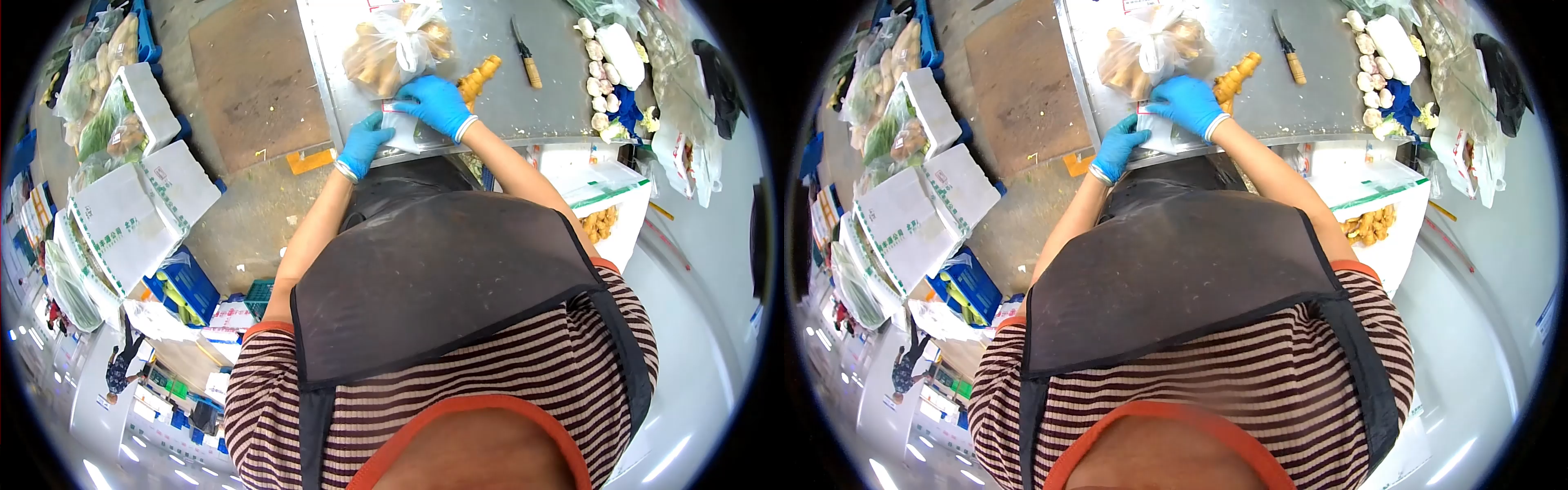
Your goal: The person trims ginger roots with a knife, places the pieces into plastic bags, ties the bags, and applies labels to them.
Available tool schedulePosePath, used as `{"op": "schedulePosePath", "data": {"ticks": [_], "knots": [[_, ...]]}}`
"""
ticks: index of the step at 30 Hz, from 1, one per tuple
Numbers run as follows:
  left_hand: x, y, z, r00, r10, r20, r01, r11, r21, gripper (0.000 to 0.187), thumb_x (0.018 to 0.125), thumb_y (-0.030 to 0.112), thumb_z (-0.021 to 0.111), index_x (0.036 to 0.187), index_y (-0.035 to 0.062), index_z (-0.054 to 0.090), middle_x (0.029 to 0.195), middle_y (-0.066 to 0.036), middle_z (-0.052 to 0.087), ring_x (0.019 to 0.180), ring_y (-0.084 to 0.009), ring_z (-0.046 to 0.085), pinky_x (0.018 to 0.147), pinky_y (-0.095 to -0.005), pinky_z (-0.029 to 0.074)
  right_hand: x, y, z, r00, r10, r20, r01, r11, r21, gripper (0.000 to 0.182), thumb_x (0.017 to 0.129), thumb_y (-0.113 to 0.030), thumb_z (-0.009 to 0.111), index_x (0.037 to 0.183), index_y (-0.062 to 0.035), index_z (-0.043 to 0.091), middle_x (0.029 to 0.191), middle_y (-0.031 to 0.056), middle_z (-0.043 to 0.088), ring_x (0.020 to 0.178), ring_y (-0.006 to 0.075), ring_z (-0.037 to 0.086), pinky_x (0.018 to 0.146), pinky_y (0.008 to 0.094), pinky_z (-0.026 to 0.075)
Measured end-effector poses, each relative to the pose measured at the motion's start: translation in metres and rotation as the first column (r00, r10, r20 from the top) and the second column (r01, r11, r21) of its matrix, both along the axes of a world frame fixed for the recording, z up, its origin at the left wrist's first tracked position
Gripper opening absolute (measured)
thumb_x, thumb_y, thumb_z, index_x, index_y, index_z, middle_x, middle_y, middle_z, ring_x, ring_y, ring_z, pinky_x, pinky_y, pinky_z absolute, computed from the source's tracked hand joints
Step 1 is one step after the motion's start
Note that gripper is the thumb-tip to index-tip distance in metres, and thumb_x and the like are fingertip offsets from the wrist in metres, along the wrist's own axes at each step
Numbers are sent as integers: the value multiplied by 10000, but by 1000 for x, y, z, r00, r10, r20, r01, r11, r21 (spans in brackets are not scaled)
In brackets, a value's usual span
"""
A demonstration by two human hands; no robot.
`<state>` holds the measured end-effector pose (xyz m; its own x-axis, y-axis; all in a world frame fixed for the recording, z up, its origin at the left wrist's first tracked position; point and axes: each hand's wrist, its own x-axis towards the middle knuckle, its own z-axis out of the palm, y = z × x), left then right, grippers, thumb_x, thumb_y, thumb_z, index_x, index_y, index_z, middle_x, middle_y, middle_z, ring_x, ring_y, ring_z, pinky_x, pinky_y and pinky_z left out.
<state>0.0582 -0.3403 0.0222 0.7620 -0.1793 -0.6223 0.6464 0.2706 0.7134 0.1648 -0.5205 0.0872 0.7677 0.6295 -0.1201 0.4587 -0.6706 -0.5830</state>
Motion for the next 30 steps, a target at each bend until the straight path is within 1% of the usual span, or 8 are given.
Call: {"op": "schedulePosePath", "data": {"ticks": [3,12,14,16,21,23,26,30], "knots": [[6,0,10,999,-16,-28,16,1000,0,477,852,21,649,1315,-13,541,1173,-66,632,1005,-144,593,908,-279,473,-6,4,-8,967,184,174,-179,983,-42,250,847,-347,583,798,-122,680,797,109,662,781,292,640,696,424,518],[10,1,20,1000,-7,-6,7,1000,-5,478,835,66,673,1286,-35,551,1158,-96,637,1015,-166,601,915,-299,480,1,1,-15,989,146,-20,-146,989,-2,225,871,-313,562,835,-123,676,813,125,659,771,314,646,701,428,515],[9,3,8,996,-65,58,62,997,51,484,858,131,672,1298,-23,544,1180,-79,614,1034,-159,570,926,-303,464,6,6,-20,989,143,-29,-143,990,-4,218,869,-301,564,847,-117,678,807,132,656,777,317,647,703,433,513],[6,4,-13,971,-223,89,167,893,418,522,838,165,688,1287,-56,539,1190,-139,625,1031,-188,591,914,-329,481,4,13,-23,997,27,-69,-35,992,-119,193,856,-265,575,851,-101,676,798,146,648,781,323,641,721,441,503],[-13,13,-43,986,-131,102,90,939,333,597,775,175,704,1310,-28,535,1239,-197,620,1119,-255,602,962,-363,474,-18,13,-10,987,-97,131,53,951,306,61,817,-110,661,855,-70,634,822,148,607,775,346,595,693,417,487],[-11,19,-20,985,-155,78,103,881,462,561,762,180,684,1284,11,569,1229,-213,617,1114,-327,607,963,-391,474,-22,6,19,987,-65,149,1,919,394,75,817,-85,682,876,-62,642,814,141,604,749,328,599,678,383,494],[0,19,43,957,-233,174,-69,399,914,512,745,157,666,1243,62,592,1191,-208,595,1147,-382,533,1003,-438,430,-4,7,45,992,-105,-63,122,891,438,63,844,-81,677,876,-42,640,811,134,608,724,277,609,670,349,493],[67,2,139,778,-227,585,-502,335,798,479,848,161,614,1292,17,508,1193,-197,532,1109,-364,510,1004,-451,393,15,-35,38,898,-216,-383,341,891,300,182,917,-189,597,920,-8,609,793,115,610,722,170,566,691,334,481]]}}
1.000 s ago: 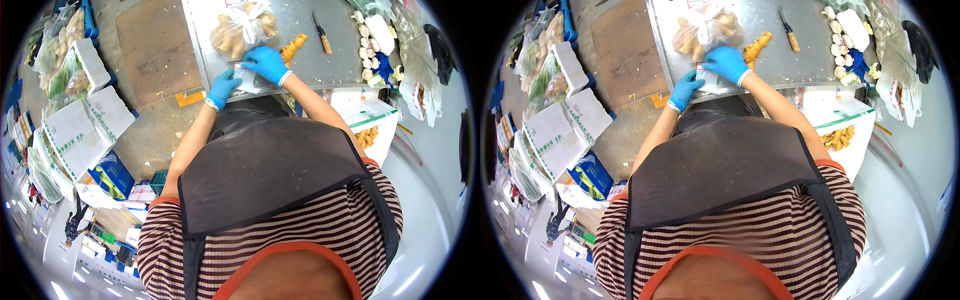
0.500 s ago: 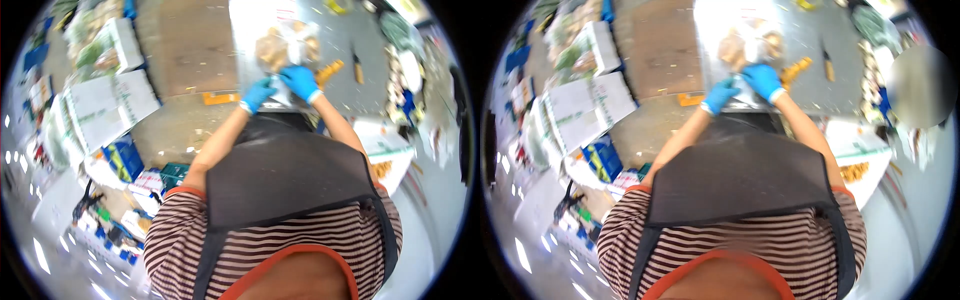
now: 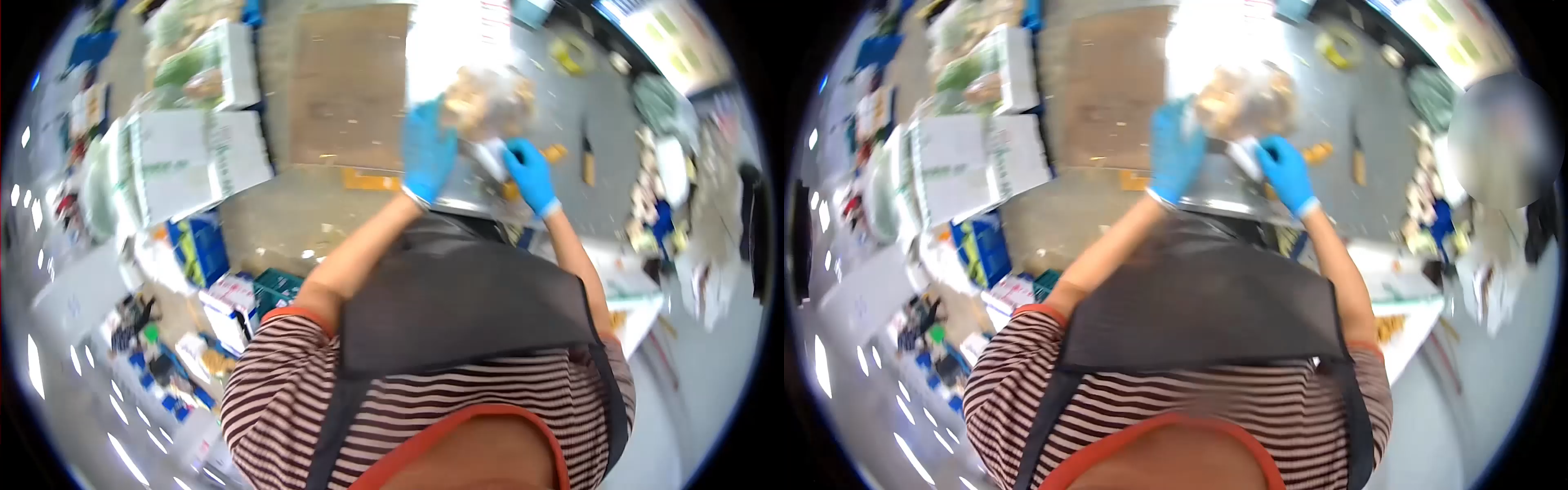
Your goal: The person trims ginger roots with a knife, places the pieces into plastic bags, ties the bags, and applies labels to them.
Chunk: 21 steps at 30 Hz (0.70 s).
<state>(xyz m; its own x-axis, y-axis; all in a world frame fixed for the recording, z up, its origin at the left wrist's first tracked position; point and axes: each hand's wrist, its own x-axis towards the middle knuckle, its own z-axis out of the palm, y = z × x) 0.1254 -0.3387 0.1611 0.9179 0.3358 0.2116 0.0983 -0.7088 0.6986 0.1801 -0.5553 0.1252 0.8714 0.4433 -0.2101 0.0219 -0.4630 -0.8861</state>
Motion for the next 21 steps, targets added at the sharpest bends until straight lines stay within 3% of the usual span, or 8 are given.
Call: {"op": "schedulePosePath", "data": {"ticks": [4,7,8,10,14,17,18,21], "knots": [[38,-16,18,987,55,154,-29,986,-163,433,860,114,652,1278,67,546,1180,-141,509,985,-234,554,858,-351,476,-5,-11,-63,947,-127,-295,174,974,142,236,912,-232,622,870,-1,604,753,26,597,700,93,516,649,291,461],[28,-23,14,994,93,52,-68,929,-363,407,874,125,653,1260,58,548,1196,-118,502,972,-196,546,847,-335,476,-35,-21,-61,663,-406,-629,575,815,79,225,901,-223,631,855,-4,608,753,17,591,691,77,512,631,263,452],[18,-29,13,989,133,-62,-145,825,-546,417,877,156,675,1254,40,538,1157,-96,523,950,-162,540,840,-311,473,-48,-24,-60,628,-458,-630,626,777,59,218,899,-219,634,854,-8,606,751,14,589,688,77,513,627,264,452],[-9,-30,-17,961,60,-272,-195,840,-506,453,858,176,705,1247,19,535,1127,-91,548,956,-151,544,849,-298,471,-69,-27,-61,553,-548,-628,716,697,23,204,894,-212,641,854,-16,603,748,9,584,681,78,516,619,266,453],[-62,-44,-92,843,-272,-465,-226,604,-764,539,754,265,795,1134,-46,573,1008,-118,616,894,-199,599,791,-331,503,-80,-27,-41,791,-484,-375,527,850,17,179,887,-199,656,887,-26,612,765,25,613,690,114,574,648,294,484],[-47,-50,-79,819,-432,-378,-9,649,-761,498,722,259,813,1046,-59,607,896,-118,643,817,-196,614,723,-339,510,-76,-19,-27,914,-329,-238,323,944,-65,172,888,-199,648,915,-33,613,789,75,637,715,146,602,687,317,496],[-45,-50,-91,818,-440,-369,101,743,-661,373,716,259,806,869,-38,641,783,-125,630,740,-177,596,664,-335,488,-75,-17,-27,954,-257,-157,239,963,-127,161,891,-196,630,922,-40,604,824,119,643,750,187,624,719,342,503],[-61,-44,-160,653,-507,-562,-46,715,-698,327,705,263,806,726,-15,636,707,-139,606,688,-162,566,621,-335,459,-75,-16,-44,922,-381,-72,366,917,-157,163,895,-187,607,912,-25,594,822,143,630,751,217,619,716,359,499]]}}
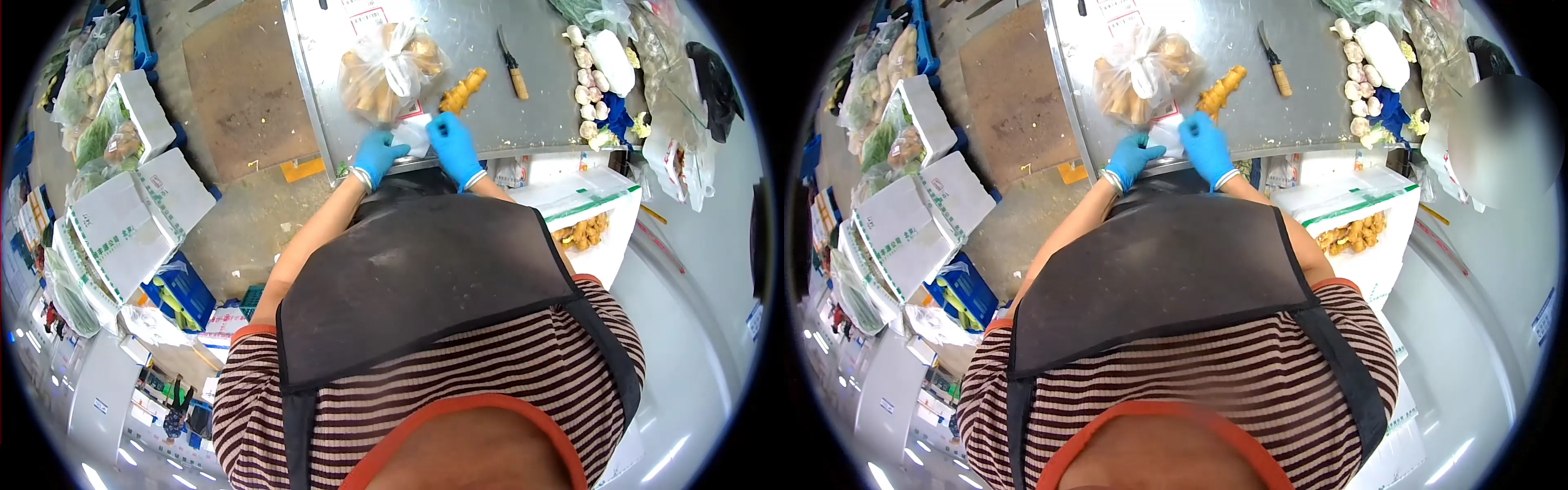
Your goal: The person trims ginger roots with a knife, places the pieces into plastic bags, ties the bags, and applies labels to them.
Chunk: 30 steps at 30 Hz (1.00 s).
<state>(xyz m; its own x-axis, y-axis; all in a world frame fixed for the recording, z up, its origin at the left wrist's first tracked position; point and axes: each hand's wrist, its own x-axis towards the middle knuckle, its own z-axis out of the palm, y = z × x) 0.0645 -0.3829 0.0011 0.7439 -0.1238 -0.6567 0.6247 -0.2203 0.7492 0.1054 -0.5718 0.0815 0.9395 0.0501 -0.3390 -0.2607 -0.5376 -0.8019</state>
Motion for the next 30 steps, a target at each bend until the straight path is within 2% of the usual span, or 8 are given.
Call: {"op": "schedulePosePath", "data": {"ticks": [4,9,11,14,16,21,27,30], "knots": [[-14,23,11,966,-257,33,237,928,289,253,716,232,782,727,15,651,742,-178,618,720,-284,608,663,-400,468,30,-38,-19,861,-493,-125,508,827,242,178,921,-196,586,917,-18,596,836,20,575,756,99,506,672,292,471],[33,34,150,803,-106,586,-287,792,538,727,675,260,841,1292,50,519,1211,-176,545,1000,-315,581,862,-380,496,95,-79,10,820,-572,29,520,765,380,246,937,-191,603,1042,32,602,974,95,616,871,181,616,795,327,570],[77,36,171,611,-183,770,-346,813,468,833,663,274,851,1358,55,447,1231,-171,524,1000,-321,587,839,-377,502,125,-67,29,853,-506,128,429,820,379,278,937,-177,608,1087,57,598,1022,113,623,917,199,626,830,346,570],[119,11,168,680,-112,725,-263,885,384,739,678,234,825,1335,132,504,1118,-148,551,937,-312,603,796,-373,510,170,-33,40,904,-341,259,230,897,377,303,937,-164,607,1170,30,597,1096,101,629,949,193,633,814,346,569],[129,6,139,705,-395,589,-1,830,558,553,740,156,733,1266,236,582,989,-123,564,891,-310,614,749,-384,511,196,-21,33,887,-175,426,99,976,195,353,908,-161,640,1233,-35,586,1073,110,658,893,188,643,778,329,553],[81,0,123,568,-522,637,-83,733,675,455,785,6,573,1133,283,670,877,-97,579,769,-293,625,606,-391,514,197,28,96,812,-18,584,22,1000,1,509,868,-178,692,1341,-121,514,1143,135,678,924,263,681,771,261,512],[67,11,99,460,-474,751,-53,830,555,406,806,21,593,1148,229,662,966,-104,601,819,-305,622,668,-396,527,120,34,39,292,806,516,-435,592,-678,300,899,-251,629,1182,-158,665,1132,88,669,1217,283,536,1050,450,406],[59,19,81,359,-458,813,-15,868,496,376,833,43,599,1177,190,643,1037,-110,598,885,-302,617,728,-390,526,105,16,71,445,815,371,-535,574,-619,328,903,-328,617,1192,-185,676,1188,33,667,1335,249,432,1149,486,247]]}}
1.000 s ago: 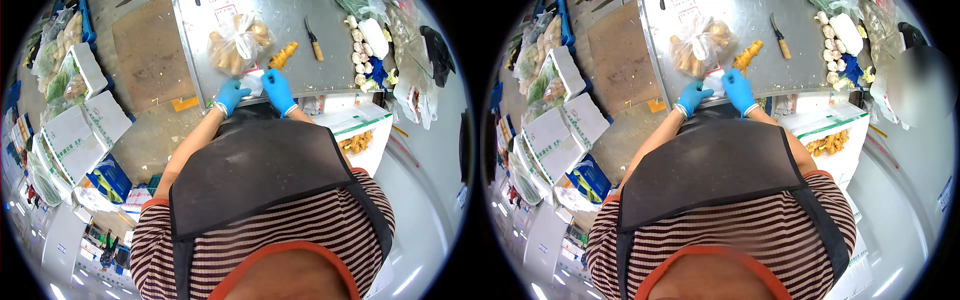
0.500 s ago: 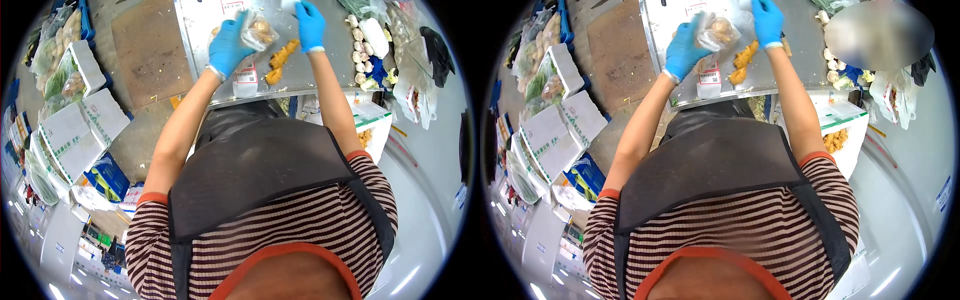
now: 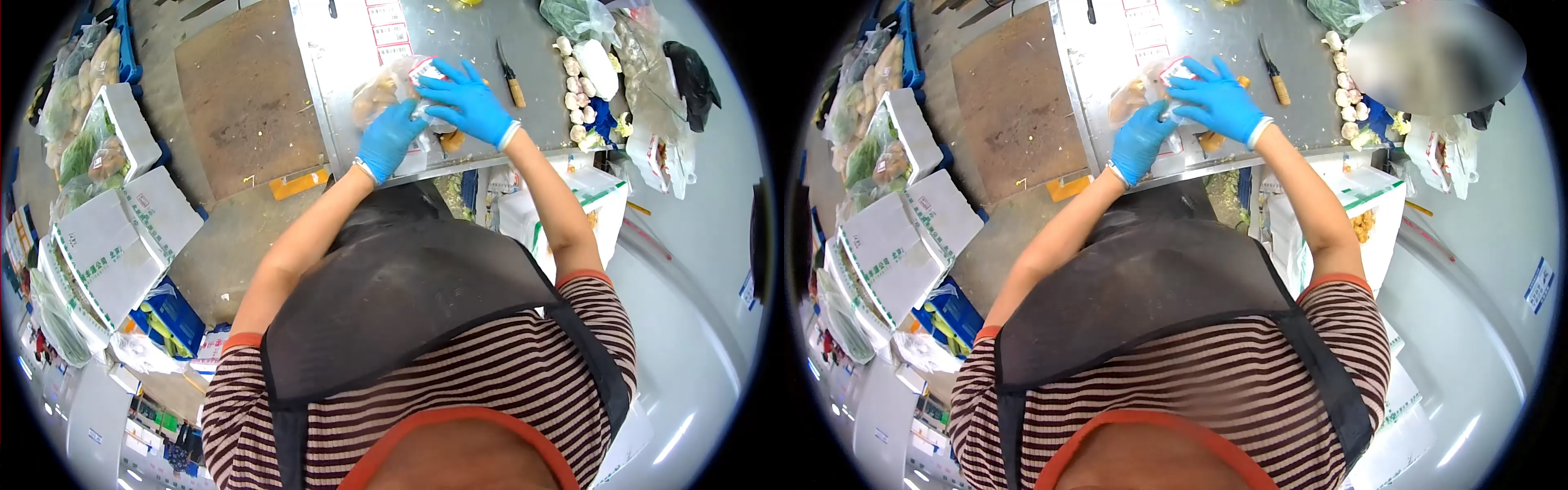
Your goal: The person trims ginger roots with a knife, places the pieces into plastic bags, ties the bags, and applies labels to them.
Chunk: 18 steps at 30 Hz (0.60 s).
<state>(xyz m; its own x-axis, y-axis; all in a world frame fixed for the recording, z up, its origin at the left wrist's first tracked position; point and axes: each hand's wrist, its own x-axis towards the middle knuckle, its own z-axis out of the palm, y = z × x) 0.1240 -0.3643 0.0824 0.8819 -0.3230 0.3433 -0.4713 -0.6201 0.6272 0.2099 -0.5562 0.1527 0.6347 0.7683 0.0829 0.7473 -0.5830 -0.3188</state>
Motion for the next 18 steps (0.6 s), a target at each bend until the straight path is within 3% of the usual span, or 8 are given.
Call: {"op": "schedulePosePath", "data": {"ticks": [4,8,9,10,11,13,16,18], "knots": [[-2,6,10,997,-55,-63,58,997,46,358,826,54,600,1165,164,625,1109,-111,577,934,-295,608,763,-379,521,3,-27,23,899,-289,-331,270,957,-102,319,904,-352,609,1150,-171,700,1238,89,639,1289,286,482,1144,492,239],[1,6,9,992,-101,-80,108,989,97,379,792,49,607,1153,164,627,1141,-114,568,934,-298,608,769,-379,519,25,16,17,850,-491,190,463,869,174,301,927,-268,574,1192,-156,664,1197,127,649,1180,315,564,1106,472,296],[2,6,7,992,-95,-79,103,988,114,387,784,49,608,1153,163,627,1156,-115,565,935,-298,608,771,-380,518,34,30,-5,815,-428,391,397,904,160,310,926,-311,534,1076,-94,697,1108,151,674,1063,345,618,1005,485,400],[1,9,9,996,-71,51,71,997,0,300,837,89,590,1131,133,624,1111,-126,599,939,-288,614,760,-384,516,29,38,-30,890,-418,180,447,878,-171,310,917,-309,524,1054,-91,696,1084,171,675,1016,358,633,935,480,446],[8,8,30,744,-189,-640,-108,913,-395,220,908,156,559,1109,106,634,1026,-136,638,903,-283,626,779,-395,511,36,57,-50,902,-429,-42,361,805,-472,312,907,-307,513,1033,-87,695,1061,191,676,970,371,649,866,476,493],[8,3,4,983,-64,-170,20,969,-246,255,965,267,500,1064,106,671,966,-146,665,826,-313,649,755,-418,518,50,59,-67,928,-348,-131,256,854,-454,297,900,-279,476,943,-107,715,979,200,689,865,384,672,773,481,526],[18,-1,27,939,98,-330,-111,994,-21,203,887,205,560,1020,148,701,947,-112,668,844,-295,649,742,-399,511,70,61,-54,840,-347,-417,123,870,-477,395,883,-402,517,915,-53,699,916,228,675,838,413,654,753,488,512],[33,-10,25,955,45,-295,-185,866,-465,177,833,152,592,953,167,722,863,-106,637,813,-294,630,724,-389,499,72,43,-69,863,-332,-381,155,892,-426,433,852,-441,546,875,-32,687,925,253,658,861,423,635,762,489,500]]}}
